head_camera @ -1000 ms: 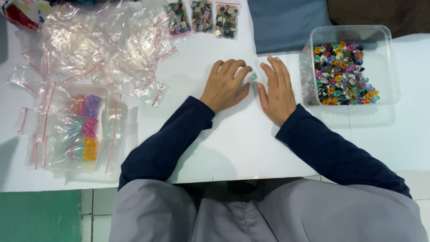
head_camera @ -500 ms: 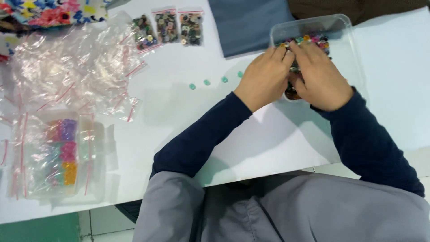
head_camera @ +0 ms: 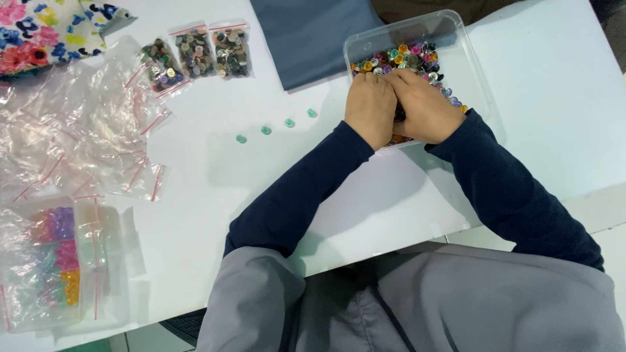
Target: Sort buttons by color from a mixed container into small plastic bags
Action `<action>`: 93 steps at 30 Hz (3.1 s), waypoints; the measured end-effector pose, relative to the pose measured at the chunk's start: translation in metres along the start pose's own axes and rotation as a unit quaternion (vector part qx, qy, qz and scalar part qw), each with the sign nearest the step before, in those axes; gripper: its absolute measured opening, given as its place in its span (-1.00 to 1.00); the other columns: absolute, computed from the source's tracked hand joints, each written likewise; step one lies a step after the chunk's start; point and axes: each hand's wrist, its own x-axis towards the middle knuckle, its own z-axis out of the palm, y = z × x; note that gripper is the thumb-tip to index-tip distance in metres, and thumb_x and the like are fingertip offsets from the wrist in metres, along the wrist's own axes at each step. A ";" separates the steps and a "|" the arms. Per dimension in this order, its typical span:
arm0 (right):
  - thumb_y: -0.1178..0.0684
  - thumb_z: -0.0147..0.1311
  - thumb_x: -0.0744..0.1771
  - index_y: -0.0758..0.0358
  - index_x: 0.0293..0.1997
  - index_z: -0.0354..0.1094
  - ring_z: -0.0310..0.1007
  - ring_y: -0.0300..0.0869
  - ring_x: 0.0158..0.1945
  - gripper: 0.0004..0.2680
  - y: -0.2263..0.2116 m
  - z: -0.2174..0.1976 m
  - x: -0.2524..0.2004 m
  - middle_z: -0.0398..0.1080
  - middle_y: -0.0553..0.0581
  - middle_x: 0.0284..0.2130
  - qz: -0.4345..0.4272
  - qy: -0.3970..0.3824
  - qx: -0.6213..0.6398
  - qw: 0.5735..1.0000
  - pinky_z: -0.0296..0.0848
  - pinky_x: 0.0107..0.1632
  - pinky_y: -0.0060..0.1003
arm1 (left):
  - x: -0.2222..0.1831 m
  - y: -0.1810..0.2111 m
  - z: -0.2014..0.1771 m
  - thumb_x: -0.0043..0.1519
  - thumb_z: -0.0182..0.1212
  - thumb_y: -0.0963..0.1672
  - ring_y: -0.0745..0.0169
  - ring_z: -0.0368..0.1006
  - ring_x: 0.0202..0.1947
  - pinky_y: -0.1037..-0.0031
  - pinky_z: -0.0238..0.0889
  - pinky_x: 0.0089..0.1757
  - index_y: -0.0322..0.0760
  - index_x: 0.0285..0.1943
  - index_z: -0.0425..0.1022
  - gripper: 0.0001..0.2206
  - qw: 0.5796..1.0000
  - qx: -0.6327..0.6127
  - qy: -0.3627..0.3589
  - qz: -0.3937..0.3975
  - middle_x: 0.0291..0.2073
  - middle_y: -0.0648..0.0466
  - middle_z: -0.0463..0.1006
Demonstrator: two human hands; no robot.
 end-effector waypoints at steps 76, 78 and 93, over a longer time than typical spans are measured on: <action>0.25 -0.01 0.47 0.44 0.09 0.44 0.38 -0.05 -0.16 -0.88 -0.068 -0.031 0.005 0.45 0.28 -0.12 -0.044 0.217 0.116 0.968 0.40 -0.11 -0.19 | -0.133 -0.106 -0.017 0.12 0.03 -0.27 0.09 0.34 -0.29 0.21 0.05 -0.04 -0.25 -0.14 0.49 -0.80 0.902 -0.229 0.365 0.011 -0.34 0.02 0.29; 0.29 0.13 0.43 0.41 0.12 0.35 0.49 -0.04 -0.13 -0.85 -0.101 -0.034 0.008 0.47 0.26 -0.15 -0.072 0.238 0.139 0.958 0.49 -0.07 -0.20 | -0.152 -0.114 -0.012 0.23 0.10 -0.23 0.16 0.45 -0.17 0.23 0.07 -0.02 -0.18 0.02 0.48 -0.79 0.923 -0.214 0.316 -0.045 -0.21 0.05 0.44; 0.15 0.22 0.40 0.22 -0.09 0.45 0.35 0.18 0.13 -0.95 -0.113 0.095 0.028 0.34 0.19 -0.01 -0.106 0.269 0.065 0.955 0.32 0.17 0.08 | -0.168 -0.117 0.040 0.18 0.24 -0.12 0.27 0.42 -0.56 0.44 0.24 -0.31 -0.14 -0.25 0.32 -0.86 0.952 0.022 0.305 -0.011 -0.58 0.20 0.37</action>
